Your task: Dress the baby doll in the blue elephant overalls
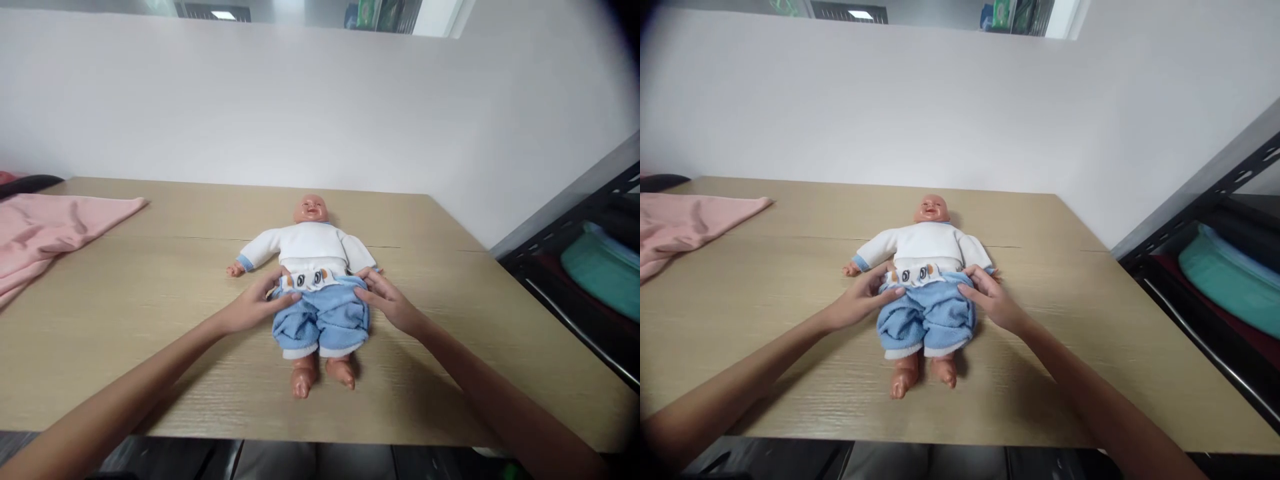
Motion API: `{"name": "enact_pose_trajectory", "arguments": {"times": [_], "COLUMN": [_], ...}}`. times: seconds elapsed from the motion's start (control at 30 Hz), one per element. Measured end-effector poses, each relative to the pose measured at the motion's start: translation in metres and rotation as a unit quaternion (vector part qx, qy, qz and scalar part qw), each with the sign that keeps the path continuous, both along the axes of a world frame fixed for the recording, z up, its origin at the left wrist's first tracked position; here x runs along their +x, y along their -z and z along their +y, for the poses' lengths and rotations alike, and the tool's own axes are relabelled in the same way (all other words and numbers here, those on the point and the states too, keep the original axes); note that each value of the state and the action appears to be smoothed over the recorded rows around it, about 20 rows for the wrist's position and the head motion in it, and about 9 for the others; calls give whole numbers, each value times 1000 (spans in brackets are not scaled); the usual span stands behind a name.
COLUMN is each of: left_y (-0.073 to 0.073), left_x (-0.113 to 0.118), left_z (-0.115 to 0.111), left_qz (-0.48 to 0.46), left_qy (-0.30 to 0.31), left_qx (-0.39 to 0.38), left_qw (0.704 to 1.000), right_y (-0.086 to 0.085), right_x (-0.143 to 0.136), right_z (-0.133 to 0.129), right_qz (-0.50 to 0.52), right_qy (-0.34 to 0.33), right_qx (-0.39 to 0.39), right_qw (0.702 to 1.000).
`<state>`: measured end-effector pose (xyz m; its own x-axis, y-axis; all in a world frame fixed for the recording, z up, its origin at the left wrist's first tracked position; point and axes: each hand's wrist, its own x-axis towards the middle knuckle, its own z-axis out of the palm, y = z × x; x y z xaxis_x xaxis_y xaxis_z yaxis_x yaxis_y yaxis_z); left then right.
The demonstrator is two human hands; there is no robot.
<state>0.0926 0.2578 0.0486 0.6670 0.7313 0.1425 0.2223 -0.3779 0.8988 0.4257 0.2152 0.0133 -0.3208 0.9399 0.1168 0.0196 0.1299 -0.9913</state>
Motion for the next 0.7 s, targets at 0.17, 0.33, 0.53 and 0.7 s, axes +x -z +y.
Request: {"name": "enact_pose_trajectory", "arguments": {"times": [0.17, 0.33, 0.53, 0.7], "left_y": [26, 44, 43, 49], "left_x": [-3, -18, -12, -5], "left_z": [12, 4, 2, 7], "left_qz": [-79, -43, -78, -168], "left_qy": [-104, -82, -32, -105], "left_qx": [-63, -96, -176, -185], "left_qw": [989, 991, 981, 963], "right_y": [22, 39, 48, 49], "right_x": [-13, -24, -30, -13], "right_z": [21, 7, 5, 16], "right_qz": [22, 178, 211, 70], "right_qy": [81, 66, 62, 62], "right_qx": [-16, -183, -205, -88], "right_qw": [996, 965, 954, 992]}}
